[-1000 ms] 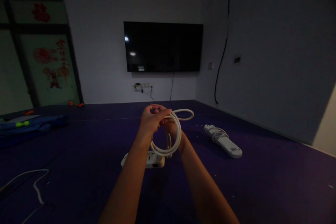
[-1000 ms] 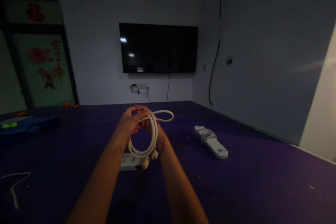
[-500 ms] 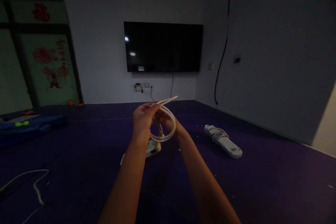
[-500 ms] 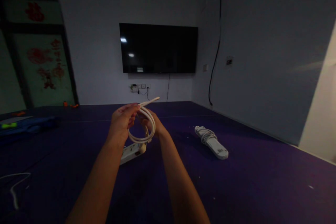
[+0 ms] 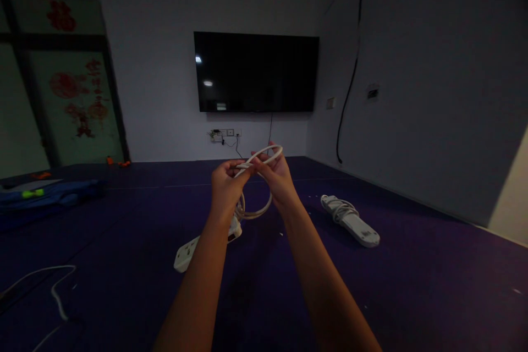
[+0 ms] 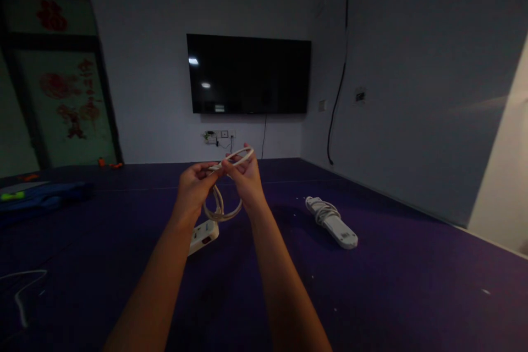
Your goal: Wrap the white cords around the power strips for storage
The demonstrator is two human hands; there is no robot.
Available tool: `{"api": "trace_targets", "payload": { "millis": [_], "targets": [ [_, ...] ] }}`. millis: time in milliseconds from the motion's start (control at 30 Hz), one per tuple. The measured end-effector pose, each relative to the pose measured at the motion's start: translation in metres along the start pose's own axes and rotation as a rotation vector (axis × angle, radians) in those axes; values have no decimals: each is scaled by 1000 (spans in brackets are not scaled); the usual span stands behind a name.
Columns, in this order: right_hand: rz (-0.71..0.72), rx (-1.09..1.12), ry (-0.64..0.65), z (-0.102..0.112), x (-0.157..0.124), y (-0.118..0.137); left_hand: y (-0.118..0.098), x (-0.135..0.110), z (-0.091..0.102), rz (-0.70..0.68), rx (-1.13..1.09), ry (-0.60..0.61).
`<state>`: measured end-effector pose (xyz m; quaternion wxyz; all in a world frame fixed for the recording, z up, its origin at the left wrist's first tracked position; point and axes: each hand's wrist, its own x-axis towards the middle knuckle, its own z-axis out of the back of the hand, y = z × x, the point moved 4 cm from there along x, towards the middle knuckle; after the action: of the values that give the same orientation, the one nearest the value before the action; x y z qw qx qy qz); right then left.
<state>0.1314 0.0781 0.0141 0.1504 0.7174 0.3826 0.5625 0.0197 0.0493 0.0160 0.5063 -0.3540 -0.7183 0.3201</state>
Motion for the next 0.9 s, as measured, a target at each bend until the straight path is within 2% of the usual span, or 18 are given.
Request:
{"api": "trace_targets", "payload": {
  "millis": [133, 233, 300, 367, 500, 700, 833, 900],
  "targets": [
    [118, -109, 73, -2, -2, 6, 2, 1, 5, 115, 9, 74],
    [174, -157, 108, -3, -5, 15, 5, 3, 7, 181, -15, 203],
    [214, -186, 129, -4, -7, 20, 6, 4, 8, 177, 3, 276],
    [252, -219, 156, -7, -8, 24, 7, 6, 10, 91, 125, 308],
    [304, -271, 185, -12, -11, 24, 8, 12, 9, -205, 579, 300],
    [372, -367, 151, -12, -12, 21, 9, 12, 10, -312, 856, 274],
    [346, -422, 214, -16, -14, 24, 1, 3, 10, -466, 1279, 160],
    [326, -449, 258, -20, -15, 26, -2, 0, 9, -526, 1370, 101]
  ]
}}
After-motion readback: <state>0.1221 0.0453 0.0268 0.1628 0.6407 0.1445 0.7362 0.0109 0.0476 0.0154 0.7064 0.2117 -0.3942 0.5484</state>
